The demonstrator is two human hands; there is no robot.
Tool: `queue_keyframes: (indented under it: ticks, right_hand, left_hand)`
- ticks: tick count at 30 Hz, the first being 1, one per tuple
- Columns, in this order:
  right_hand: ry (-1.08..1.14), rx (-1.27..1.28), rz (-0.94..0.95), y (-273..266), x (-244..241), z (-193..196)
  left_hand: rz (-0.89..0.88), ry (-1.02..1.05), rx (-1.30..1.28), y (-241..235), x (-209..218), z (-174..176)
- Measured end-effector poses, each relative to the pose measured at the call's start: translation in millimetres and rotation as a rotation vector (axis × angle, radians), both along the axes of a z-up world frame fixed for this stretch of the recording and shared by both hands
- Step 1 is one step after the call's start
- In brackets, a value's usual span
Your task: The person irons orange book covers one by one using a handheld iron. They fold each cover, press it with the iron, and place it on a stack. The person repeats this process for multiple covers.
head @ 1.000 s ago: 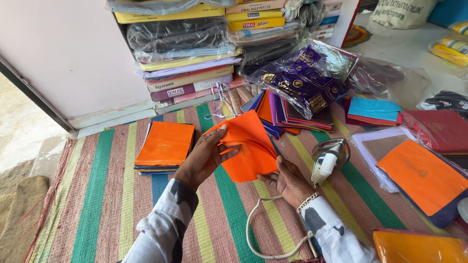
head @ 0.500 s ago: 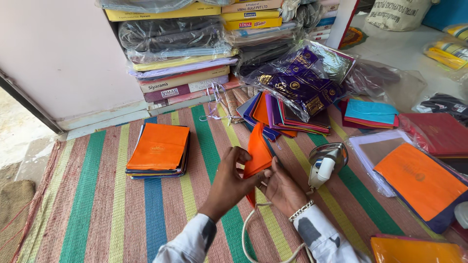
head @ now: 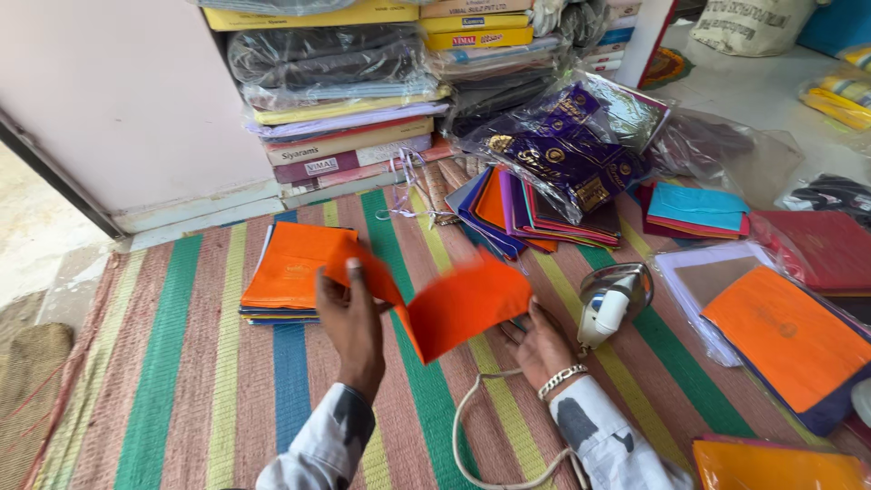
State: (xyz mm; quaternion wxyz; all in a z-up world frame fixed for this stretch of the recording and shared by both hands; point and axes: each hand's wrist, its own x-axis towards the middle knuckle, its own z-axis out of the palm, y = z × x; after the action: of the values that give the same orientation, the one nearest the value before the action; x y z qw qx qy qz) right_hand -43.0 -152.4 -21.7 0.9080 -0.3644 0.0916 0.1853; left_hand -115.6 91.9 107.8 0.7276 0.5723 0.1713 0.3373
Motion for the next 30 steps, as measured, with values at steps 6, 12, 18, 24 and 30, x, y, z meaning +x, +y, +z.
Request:
queue_keyframes:
  ticks: [6, 12, 18, 24, 30]
  right_hand:
    - [0.247, 0.156, -0.056, -3.9, 12.2, -45.6]
    - [0.192, 0.095, 0.021, -0.1, 1.9, -44.5]
    - [-0.158, -0.587, -0.167, 21.9, -14.1, 3.3]
    - [-0.768, -0.514, 0.097, 47.8, -33.7, 70.8]
    - [-0.785, -0.489, 0.034, 28.7, -32.0, 94.8]
  left_hand:
    - [0.199, -0.176, 0.054, 28.7, -3.2, 9.4]
    - [0.144, -0.233, -0.014, 35.2, -5.7, 15.8]
    - [0.011, -0.173, -0.107, 34.9, 5.8, 35.2]
    - [-0.384, -0.014, -0.052, 3.8, 12.4, 40.0]
    - [-0.836, 0.072, -0.147, 18.8, 16.2, 51.8]
